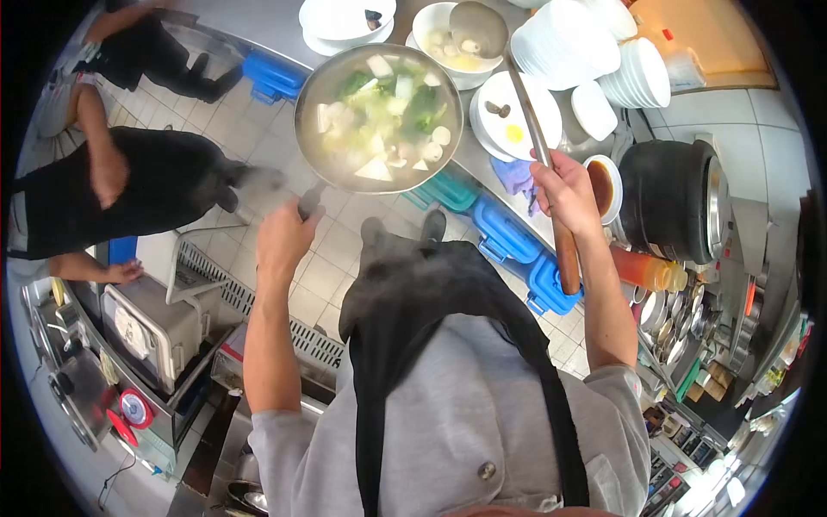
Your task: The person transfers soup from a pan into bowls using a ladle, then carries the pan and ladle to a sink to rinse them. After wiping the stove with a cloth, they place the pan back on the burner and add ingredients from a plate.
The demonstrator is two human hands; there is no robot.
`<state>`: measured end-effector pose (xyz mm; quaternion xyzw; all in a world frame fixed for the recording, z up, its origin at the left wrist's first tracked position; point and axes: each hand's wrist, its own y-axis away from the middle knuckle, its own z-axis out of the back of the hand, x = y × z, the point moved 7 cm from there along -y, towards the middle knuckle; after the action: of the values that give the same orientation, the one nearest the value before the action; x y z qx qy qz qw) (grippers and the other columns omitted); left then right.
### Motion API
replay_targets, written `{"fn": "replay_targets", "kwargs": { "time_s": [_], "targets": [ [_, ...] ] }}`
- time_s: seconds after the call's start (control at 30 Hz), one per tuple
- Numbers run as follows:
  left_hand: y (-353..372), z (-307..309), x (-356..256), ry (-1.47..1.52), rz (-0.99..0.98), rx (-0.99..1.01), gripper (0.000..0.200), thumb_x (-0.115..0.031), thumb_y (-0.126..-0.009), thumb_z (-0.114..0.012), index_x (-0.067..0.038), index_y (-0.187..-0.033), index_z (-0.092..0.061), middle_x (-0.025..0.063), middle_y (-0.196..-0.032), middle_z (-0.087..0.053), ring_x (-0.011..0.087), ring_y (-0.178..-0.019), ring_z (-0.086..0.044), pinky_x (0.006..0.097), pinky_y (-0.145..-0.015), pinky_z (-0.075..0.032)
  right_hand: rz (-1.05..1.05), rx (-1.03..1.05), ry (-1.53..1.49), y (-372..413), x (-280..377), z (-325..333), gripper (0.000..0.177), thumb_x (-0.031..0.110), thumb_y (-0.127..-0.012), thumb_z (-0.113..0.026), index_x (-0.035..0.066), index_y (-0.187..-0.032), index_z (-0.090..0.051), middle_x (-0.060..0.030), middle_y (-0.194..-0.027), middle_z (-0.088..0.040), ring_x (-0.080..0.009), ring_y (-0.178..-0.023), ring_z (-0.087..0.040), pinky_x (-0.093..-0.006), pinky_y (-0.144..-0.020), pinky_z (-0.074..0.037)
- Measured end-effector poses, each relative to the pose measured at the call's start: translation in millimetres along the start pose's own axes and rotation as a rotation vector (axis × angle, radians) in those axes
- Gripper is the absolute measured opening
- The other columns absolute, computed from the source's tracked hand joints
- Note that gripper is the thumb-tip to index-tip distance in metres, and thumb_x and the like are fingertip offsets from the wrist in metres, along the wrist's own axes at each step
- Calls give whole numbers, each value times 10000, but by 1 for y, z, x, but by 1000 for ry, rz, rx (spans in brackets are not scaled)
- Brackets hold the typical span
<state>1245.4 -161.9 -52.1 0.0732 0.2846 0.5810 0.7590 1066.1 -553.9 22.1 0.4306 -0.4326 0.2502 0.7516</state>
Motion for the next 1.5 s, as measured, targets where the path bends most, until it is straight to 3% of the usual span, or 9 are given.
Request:
{"fn": "replay_targets", "kwargs": {
  "time_s": [0.17,0.5,0.57,0.63,0.83,0.93,1.0,1.1,1.5],
  "targets": [
    [-10,-15,11,32,-138,-92,465,-411,-924,-698,0,-1142,-695,255,-1039,-718,438,-1009,-668,515,-844,-518,55,-39,98,26,6,15,324,165,-988,-645,-27,-1249,-631,-3,-756,-586,-50,-513,-494,-236,-455,-369],
    [1,5,-9,-66,-53,-95,479,-437,-898,-719,2,-1086,-691,235,-935,-724,445,-922,-684,507,-792,-541,-125,209,104,116,-13,34,413,149,-980,-676,-22,-1348,-604,37,-711,-547,-51,-496,-461,-226,-461,-358],
    [2,4,-10,-21,33,9,480,-443,-903,-714,-3,-1094,-691,229,-932,-725,437,-920,-687,509,-795,-542,-170,235,145,122,-19,36,392,93,-980,-672,-3,-1355,-610,24,-780,-583,-42,-569,-500,-224,-511,-407],
    [0,-1,-5,-37,10,-41,514,-470,-901,-718,8,-1088,-691,250,-948,-715,441,-933,-685,509,-793,-536,-173,260,221,121,-19,37,388,77,-979,-670,5,-1356,-614,22,-798,-605,-57,-630,-543,-247,-553,-451],
    [1,1,-7,-50,-13,-68,474,-447,-913,-705,4,-1058,-681,228,-920,-722,441,-925,-683,524,-795,-532,1,352,480,117,-9,34,384,55,-963,-672,24,-1343,-623,-38,-803,-649,-110,-719,-605,-297,-668,-504],
    [3,0,-8,-61,8,-51,463,-440,-916,-703,-4,-1070,-690,232,-928,-722,444,-933,-681,525,-798,-527,34,389,591,116,3,31,403,44,-946,-674,26,-1344,-611,-133,-852,-674,-209,-744,-654,-340,-710,-523],
    [3,-4,-5,-69,22,-48,456,-436,-917,-702,-9,-1079,-695,235,-928,-721,444,-934,-681,525,-798,-526,268,390,710,113,13,32,427,43,-934,-675,18,-1351,-589,-211,-953,-687,-354,-835,-686,-404,-755,-536],
    [4,-6,-3,-17,-20,-75,431,-423,-920,-701,-17,-1062,-701,238,-916,-719,443,-927,-682,527,-792,-527,263,394,744,106,13,42,443,46,-928,-676,6,-1356,-571,-240,-1026,-683,-435,-926,-670,-443,-797,-537],
    [8,-9,-3,-18,43,-48,463,-454,-921,-693,-15,-1068,-699,256,-953,-715,455,-943,-675,526,-809,-517,380,359,849,94,30,48,434,71,-937,-666,5,-1354,-567,-232,-1017,-688,-423,-930,-691,-438,-817,-548]
  ]
}}
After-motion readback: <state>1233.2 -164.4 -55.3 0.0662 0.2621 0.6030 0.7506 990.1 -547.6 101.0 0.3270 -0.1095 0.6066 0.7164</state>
